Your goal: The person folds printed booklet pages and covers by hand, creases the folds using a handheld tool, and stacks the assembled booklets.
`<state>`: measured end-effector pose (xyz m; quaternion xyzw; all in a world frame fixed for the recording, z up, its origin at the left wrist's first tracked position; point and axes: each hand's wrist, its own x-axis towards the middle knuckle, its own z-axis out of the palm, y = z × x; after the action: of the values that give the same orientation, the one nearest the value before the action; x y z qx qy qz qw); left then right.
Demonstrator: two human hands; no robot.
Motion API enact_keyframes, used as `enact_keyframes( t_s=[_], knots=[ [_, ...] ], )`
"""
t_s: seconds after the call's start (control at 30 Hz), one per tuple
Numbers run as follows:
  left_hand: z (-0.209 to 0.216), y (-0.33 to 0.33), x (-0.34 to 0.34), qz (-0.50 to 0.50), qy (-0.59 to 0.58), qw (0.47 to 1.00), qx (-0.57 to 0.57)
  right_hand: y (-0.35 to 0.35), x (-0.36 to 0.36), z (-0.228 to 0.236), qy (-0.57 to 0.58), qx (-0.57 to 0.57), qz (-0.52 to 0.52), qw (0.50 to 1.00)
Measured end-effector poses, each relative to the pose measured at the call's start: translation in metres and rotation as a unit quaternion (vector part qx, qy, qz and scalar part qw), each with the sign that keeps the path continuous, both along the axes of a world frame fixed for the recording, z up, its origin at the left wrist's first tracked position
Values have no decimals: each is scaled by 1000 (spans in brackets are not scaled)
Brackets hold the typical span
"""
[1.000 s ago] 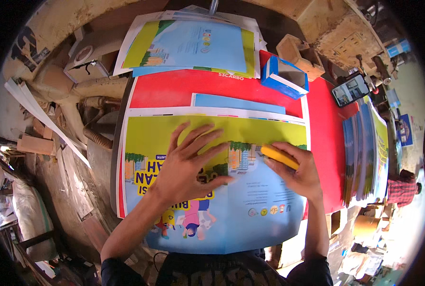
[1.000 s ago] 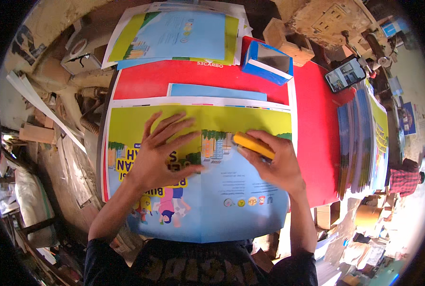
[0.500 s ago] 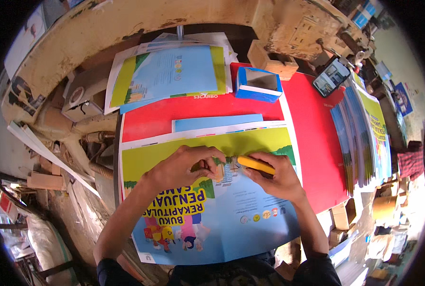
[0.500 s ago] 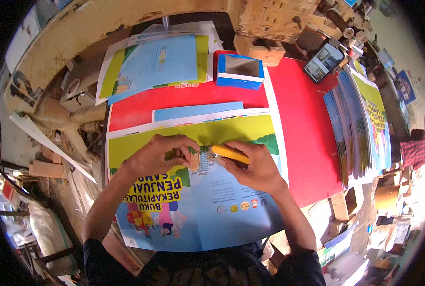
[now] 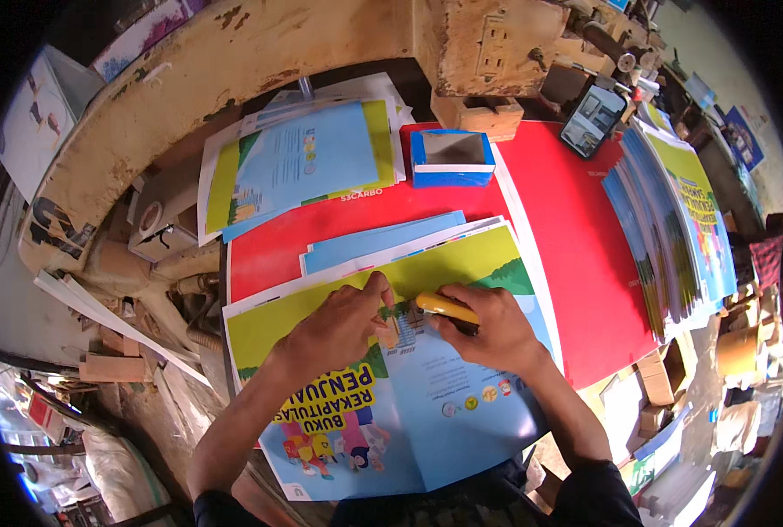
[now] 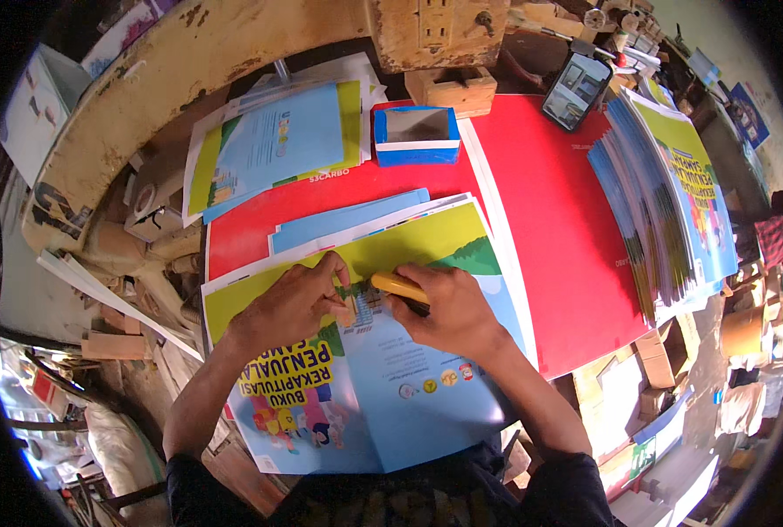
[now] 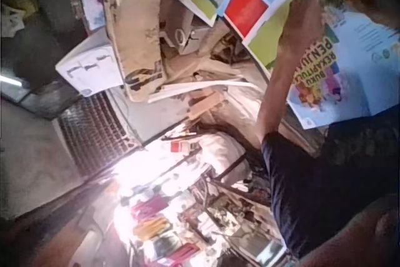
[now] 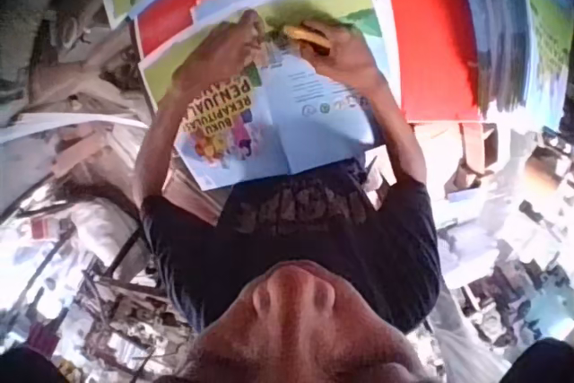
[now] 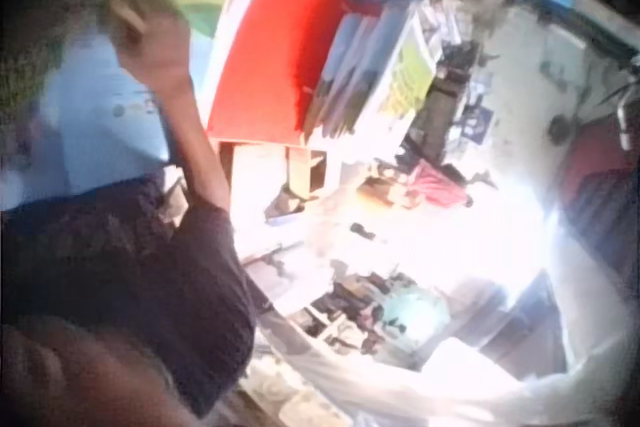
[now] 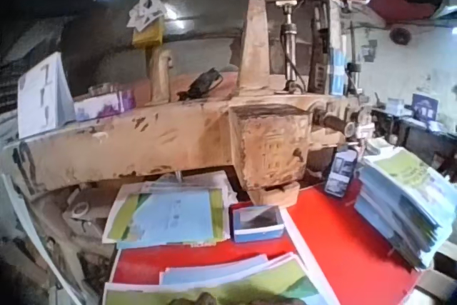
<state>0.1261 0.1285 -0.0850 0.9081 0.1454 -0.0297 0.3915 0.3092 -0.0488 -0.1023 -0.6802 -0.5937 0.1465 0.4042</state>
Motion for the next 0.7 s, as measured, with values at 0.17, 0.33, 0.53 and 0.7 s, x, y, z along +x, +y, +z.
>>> enact_keyframes(
  t_s=[0.17,0.33,0.53,0.7],
  knots=[
    [1,-29,-6,-8,4,991,136,-1,0,-6,-12,-32,-17,999],
    [-28,-39,-28,8,-99,961,257,0,-2,-6,-41,-6,-21,999],
    [-3,-5,-12,25,-43,998,-49,-1,-4,-5,-30,-42,-41,998],
    [-2,19,-8,-43,0,999,-25,1,-6,-5,-23,-22,-40,999]
  ],
)
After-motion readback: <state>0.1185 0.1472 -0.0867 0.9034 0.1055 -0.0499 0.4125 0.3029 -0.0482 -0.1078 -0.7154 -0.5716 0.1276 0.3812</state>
